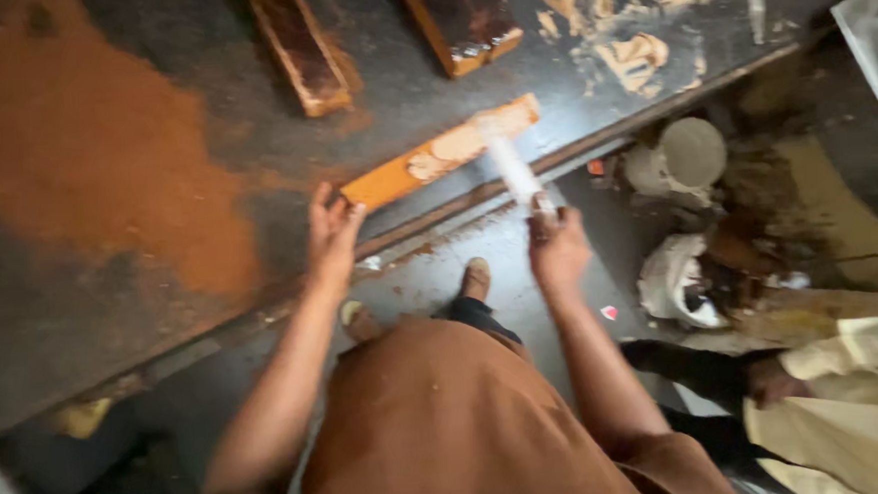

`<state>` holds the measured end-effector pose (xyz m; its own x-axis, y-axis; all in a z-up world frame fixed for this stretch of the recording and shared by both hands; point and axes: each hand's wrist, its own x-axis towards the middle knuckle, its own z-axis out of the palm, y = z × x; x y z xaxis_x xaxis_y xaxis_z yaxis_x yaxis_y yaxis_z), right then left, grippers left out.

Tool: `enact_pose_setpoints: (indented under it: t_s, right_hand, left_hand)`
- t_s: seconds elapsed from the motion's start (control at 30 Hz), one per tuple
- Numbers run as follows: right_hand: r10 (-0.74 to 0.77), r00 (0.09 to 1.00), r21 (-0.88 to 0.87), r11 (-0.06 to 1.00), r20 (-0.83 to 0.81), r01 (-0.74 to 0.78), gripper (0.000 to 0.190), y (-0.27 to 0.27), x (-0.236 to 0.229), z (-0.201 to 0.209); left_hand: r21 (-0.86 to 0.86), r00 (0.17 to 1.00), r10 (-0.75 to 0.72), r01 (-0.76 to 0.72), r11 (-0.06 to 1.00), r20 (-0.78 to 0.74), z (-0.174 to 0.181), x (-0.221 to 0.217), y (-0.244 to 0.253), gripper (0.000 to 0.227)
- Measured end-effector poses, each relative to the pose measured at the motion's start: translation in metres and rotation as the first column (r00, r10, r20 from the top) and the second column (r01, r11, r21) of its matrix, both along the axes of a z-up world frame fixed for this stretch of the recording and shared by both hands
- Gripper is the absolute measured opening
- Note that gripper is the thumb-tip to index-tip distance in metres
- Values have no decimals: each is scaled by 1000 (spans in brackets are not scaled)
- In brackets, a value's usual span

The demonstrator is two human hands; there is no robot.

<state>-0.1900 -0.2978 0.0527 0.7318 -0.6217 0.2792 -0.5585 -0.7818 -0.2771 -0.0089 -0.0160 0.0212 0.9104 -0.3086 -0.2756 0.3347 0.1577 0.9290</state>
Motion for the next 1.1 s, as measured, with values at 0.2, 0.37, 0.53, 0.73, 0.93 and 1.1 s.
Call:
enact_pose_setpoints:
  t_s: [0.2,0.37,0.53,0.73,0.93,1.1]
  right_hand:
    - [137,990,461,881,-36,-105,35,57,1,2]
    - [262,965,-24,965,-11,-262,30,105,-2,-9]
    - [-29,999,11,1000,-43,30,26,97,-5,-10]
    - [200,975,169,969,-100,-181,33,161,-8,-14]
    - [202,972,474,848,124,-236,25,151,-18,-6]
    - [32,989,988,-46,-143,144,32,140,-13,-21]
  left_hand:
    - [-85,998,-55,53,995,-29,-14,1,13,78]
    - [-151,976,-77,46,987,-206,-16,11,18,74]
    - [-228,966,-75,17,973,-247,-31,18,20,76]
    - [-308,920,-67,-60,950,-386,-51,29,25,78]
    - [-68,931,184,-216,974,-316,-64,45,63,79]
    - [-69,934,204,-233,970,-294,-64,49,98,79]
